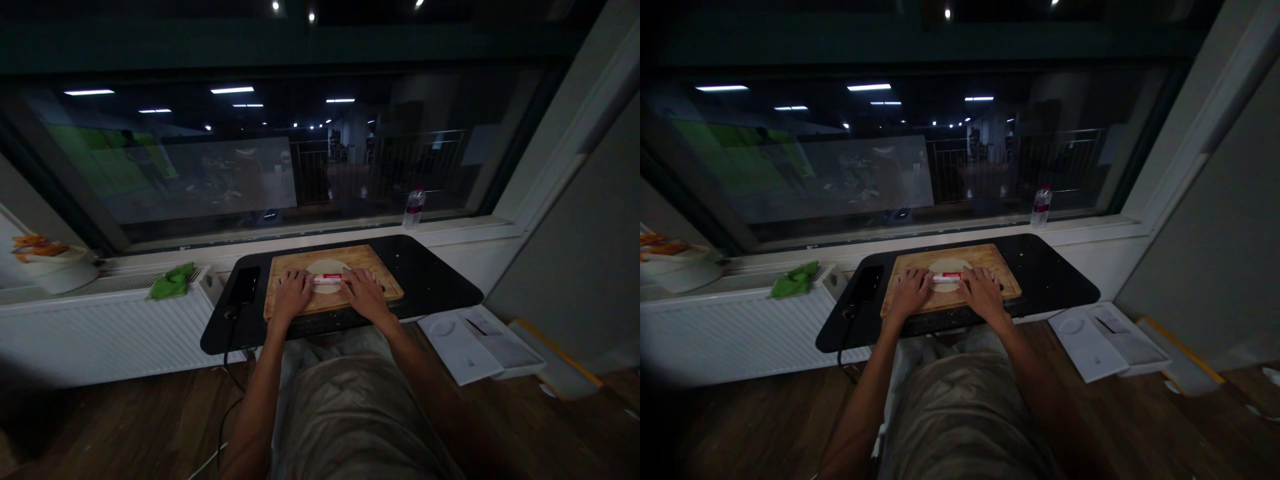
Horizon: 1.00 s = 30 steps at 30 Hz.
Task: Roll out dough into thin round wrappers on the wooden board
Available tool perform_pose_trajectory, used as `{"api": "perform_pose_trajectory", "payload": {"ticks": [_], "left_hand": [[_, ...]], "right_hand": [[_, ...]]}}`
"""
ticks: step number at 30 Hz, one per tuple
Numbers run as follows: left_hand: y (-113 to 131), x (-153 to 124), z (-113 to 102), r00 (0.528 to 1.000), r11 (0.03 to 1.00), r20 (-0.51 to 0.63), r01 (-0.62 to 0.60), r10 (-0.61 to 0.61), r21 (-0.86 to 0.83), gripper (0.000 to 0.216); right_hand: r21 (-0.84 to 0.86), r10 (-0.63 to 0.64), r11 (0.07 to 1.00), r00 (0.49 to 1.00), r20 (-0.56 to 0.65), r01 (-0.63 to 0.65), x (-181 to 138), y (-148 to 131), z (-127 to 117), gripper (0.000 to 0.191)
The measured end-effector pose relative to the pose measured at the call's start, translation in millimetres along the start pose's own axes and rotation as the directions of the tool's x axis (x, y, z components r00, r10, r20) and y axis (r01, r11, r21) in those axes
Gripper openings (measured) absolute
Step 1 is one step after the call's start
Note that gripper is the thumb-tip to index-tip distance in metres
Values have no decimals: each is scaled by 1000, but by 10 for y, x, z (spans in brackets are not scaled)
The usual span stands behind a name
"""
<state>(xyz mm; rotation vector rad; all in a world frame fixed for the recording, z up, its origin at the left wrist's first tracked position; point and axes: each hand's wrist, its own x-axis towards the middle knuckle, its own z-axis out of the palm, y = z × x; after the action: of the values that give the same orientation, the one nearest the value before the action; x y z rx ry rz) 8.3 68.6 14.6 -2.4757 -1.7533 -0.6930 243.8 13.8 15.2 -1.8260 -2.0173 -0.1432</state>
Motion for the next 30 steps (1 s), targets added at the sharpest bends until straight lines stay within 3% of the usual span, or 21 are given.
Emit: {"api": "perform_pose_trajectory", "payload": {"ticks": [8,19,30], "left_hand": [[-8,6,-1,1000,1000,8,-9,9,8,43],[-19,10,15,1000,1000,-1,-13,13,11,44],[-28,8,15,999,999,21,-36,35,30,44]], "right_hand": [[29,18,999,999,28,-19,145,-9,-22,55],[75,-5,997,998,-61,10,37,81,98,52],[16,12,1000,999,40,-13,245,57,17,49]]}}
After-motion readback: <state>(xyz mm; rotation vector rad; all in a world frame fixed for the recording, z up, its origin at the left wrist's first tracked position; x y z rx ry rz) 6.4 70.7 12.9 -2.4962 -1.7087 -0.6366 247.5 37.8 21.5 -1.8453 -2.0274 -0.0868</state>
